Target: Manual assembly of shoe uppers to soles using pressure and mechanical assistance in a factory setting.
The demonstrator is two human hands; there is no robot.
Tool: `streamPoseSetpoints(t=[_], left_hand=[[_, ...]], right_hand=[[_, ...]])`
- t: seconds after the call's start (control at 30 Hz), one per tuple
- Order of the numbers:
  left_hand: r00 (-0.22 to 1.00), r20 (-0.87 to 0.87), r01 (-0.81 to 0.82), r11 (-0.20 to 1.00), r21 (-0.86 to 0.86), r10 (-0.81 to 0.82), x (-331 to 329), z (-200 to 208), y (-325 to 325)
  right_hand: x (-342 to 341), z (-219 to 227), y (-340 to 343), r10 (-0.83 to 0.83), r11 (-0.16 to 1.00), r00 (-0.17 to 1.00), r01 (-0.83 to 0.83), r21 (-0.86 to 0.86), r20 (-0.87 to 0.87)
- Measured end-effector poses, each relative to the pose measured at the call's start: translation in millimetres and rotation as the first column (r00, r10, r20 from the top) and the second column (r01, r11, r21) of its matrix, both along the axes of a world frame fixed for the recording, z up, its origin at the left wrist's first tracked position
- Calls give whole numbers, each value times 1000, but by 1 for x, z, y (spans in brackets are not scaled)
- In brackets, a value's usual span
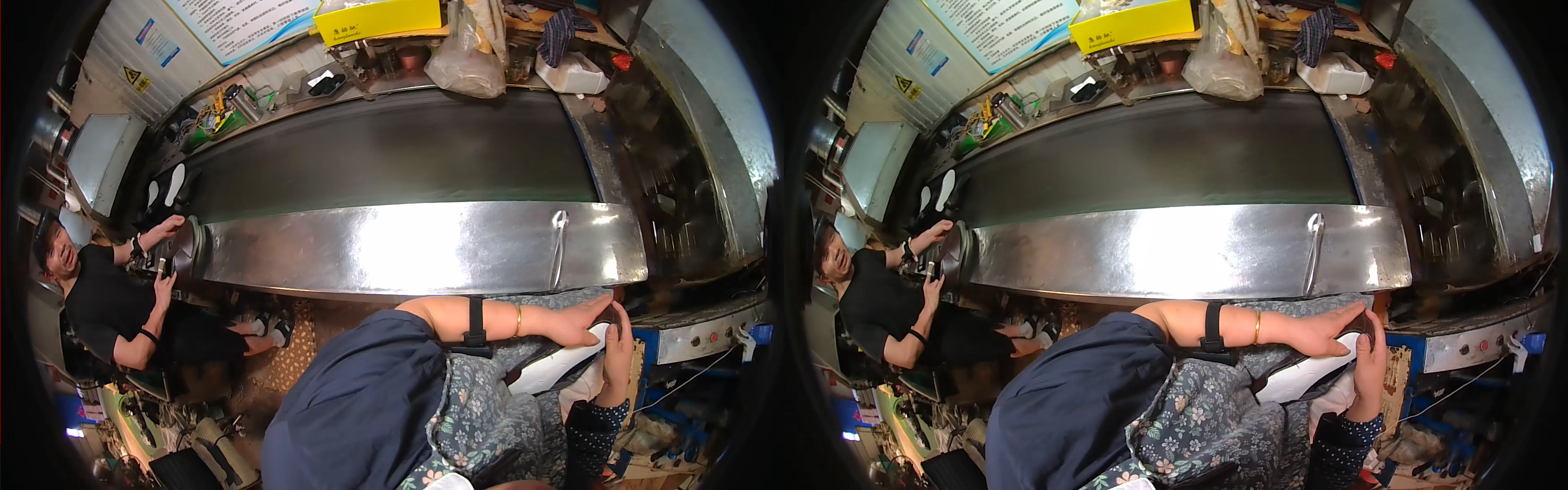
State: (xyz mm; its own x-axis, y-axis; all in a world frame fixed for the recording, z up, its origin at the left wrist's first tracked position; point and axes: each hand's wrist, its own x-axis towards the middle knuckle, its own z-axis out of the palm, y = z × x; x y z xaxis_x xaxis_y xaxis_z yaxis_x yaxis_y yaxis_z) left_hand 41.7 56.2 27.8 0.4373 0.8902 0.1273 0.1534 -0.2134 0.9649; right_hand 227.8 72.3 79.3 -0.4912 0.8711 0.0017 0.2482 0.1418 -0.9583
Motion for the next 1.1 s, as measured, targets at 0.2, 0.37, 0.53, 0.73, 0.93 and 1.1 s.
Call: streamPoseSetpoints(t=[0.2,0.37,0.53,0.73,0.93,1.1], left_hand=[[994,-48,-96,993,62,99,7,7,-11],[980,-6,-193,967,167,197,12,2,-25],[997,11,-83,995,63,83,-3,23,-13],[987,46,149,985,88,-153,-22,21,31],[905,415,123,874,-470,96,-20,31,18],[926,344,22,884,-467,159,-9,10,13]], right_hand=[[-3,-26,-4,-147,987,989,148,70,-14],[-10,-28,-15,-224,961,974,219,171,11],[-13,-24,-35,-323,940,946,317,126,32],[-5,-58,-90,-504,833,815,546,-91,285],[7,-67,-80,-542,813,801,422,-401,-254],[-12,-67,-76,-356,865,892,427,-264,279]])
